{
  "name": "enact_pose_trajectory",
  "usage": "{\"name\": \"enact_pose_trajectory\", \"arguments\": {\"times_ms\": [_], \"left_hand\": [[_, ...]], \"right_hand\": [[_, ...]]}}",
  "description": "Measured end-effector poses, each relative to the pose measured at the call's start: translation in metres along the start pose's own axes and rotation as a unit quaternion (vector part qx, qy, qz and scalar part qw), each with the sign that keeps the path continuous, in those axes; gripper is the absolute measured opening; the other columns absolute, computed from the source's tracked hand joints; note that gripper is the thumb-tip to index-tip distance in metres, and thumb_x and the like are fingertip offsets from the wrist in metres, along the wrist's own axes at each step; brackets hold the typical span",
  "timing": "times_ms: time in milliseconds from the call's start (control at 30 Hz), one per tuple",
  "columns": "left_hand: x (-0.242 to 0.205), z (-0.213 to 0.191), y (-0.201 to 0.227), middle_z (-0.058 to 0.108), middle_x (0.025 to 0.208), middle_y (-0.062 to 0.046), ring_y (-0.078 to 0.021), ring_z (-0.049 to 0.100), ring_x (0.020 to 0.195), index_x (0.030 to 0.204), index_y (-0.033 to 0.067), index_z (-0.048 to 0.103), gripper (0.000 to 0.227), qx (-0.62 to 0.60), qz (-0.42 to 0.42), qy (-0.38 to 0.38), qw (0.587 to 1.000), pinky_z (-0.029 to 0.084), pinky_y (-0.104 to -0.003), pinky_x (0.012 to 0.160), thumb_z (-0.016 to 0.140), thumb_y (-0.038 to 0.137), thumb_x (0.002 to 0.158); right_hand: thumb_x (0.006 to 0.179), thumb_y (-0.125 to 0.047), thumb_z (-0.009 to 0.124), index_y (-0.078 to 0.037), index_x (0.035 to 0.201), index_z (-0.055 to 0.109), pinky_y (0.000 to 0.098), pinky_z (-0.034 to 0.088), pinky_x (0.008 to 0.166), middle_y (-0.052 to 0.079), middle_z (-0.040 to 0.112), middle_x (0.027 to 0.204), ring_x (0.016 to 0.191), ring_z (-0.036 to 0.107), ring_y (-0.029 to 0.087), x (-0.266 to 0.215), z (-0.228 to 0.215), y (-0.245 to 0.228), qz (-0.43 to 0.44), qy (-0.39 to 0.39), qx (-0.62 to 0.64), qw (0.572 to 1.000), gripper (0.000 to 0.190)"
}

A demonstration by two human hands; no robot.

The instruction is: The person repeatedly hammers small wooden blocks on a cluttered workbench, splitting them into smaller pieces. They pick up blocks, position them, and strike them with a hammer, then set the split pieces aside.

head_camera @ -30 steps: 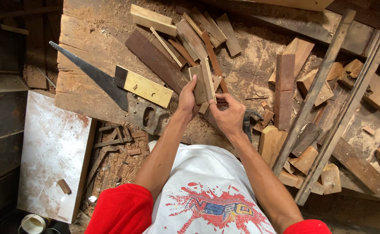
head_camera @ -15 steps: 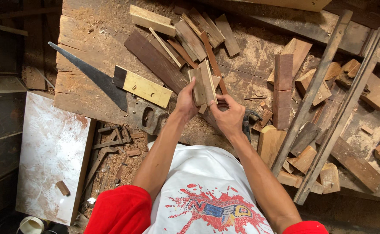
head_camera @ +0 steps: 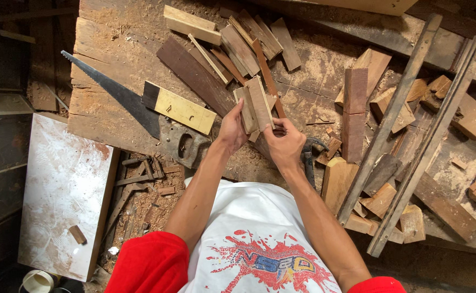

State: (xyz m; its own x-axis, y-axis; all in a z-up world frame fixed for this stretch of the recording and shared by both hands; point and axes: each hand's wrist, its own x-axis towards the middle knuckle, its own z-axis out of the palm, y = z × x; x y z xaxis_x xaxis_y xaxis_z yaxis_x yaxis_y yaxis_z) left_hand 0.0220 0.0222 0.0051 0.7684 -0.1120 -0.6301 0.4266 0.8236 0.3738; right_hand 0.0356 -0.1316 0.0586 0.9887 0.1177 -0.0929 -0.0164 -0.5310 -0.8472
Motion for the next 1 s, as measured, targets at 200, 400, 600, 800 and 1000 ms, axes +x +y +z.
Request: {"name": "enact_pose_trajectory", "arguments": {"times_ms": [200,400,600,800,1000], "left_hand": [[0.001,-0.006,-0.003,0.061,0.135,-0.016,-0.0281,0.061,0.124,0.148,0.0052,0.043,0.058,-0.04,0.019,-0.031,0.999,0.046,-0.051,0.109,0.036,0.046,0.107],[0.006,-0.01,-0.008,0.061,0.136,-0.015,-0.0285,0.061,0.125,0.149,0.0048,0.042,0.058,-0.063,0.015,-0.026,0.998,0.044,-0.052,0.11,0.037,0.045,0.107],[0.006,-0.007,-0.008,0.058,0.137,-0.019,-0.0296,0.059,0.127,0.15,0.0029,0.038,0.06,-0.036,0.018,-0.016,0.999,0.044,-0.051,0.111,0.035,0.044,0.106],[0.01,-0.012,-0.013,0.057,0.14,-0.018,-0.0268,0.057,0.131,0.151,-0.0003,0.036,0.061,-0.059,0.038,-0.032,0.997,0.04,-0.045,0.117,0.036,0.042,0.107],[0.016,-0.019,-0.016,0.065,0.126,-0.022,-0.0279,0.067,0.113,0.139,-0.0054,0.046,0.05,-0.014,0.051,-0.002,0.999,0.054,-0.046,0.104,0.038,0.034,0.11]], "right_hand": [[0.089,-0.011,0.076,0.003,0.104,0.076,0.0287,0.062,0.067,0.013,0.079,0.083,0.073,0.077,0.016,0.0,0.004,0.001,0.017,0.015,-0.008,1.0,0.021],[0.088,-0.01,0.077,0.003,0.104,0.076,0.0285,0.062,0.067,0.013,0.079,0.084,0.074,0.077,0.016,0.002,0.006,0.004,0.011,0.026,-0.009,1.0,0.021],[0.088,-0.01,0.077,0.003,0.104,0.077,0.0289,0.062,0.065,0.013,0.079,0.083,0.072,0.077,0.017,0.004,0.006,0.005,0.01,0.029,-0.032,0.999,0.021],[0.088,-0.01,0.075,0.003,0.105,0.076,0.0284,0.062,0.064,0.014,0.079,0.084,0.072,0.077,0.017,0.005,0.001,-0.001,0.007,0.009,-0.034,0.999,0.021],[0.087,-0.01,0.076,0.004,0.103,0.076,0.029,0.061,0.063,0.014,0.078,0.082,0.071,0.077,0.018,0.003,-0.004,-0.013,0.004,-0.006,-0.029,1.0,0.021]]}}
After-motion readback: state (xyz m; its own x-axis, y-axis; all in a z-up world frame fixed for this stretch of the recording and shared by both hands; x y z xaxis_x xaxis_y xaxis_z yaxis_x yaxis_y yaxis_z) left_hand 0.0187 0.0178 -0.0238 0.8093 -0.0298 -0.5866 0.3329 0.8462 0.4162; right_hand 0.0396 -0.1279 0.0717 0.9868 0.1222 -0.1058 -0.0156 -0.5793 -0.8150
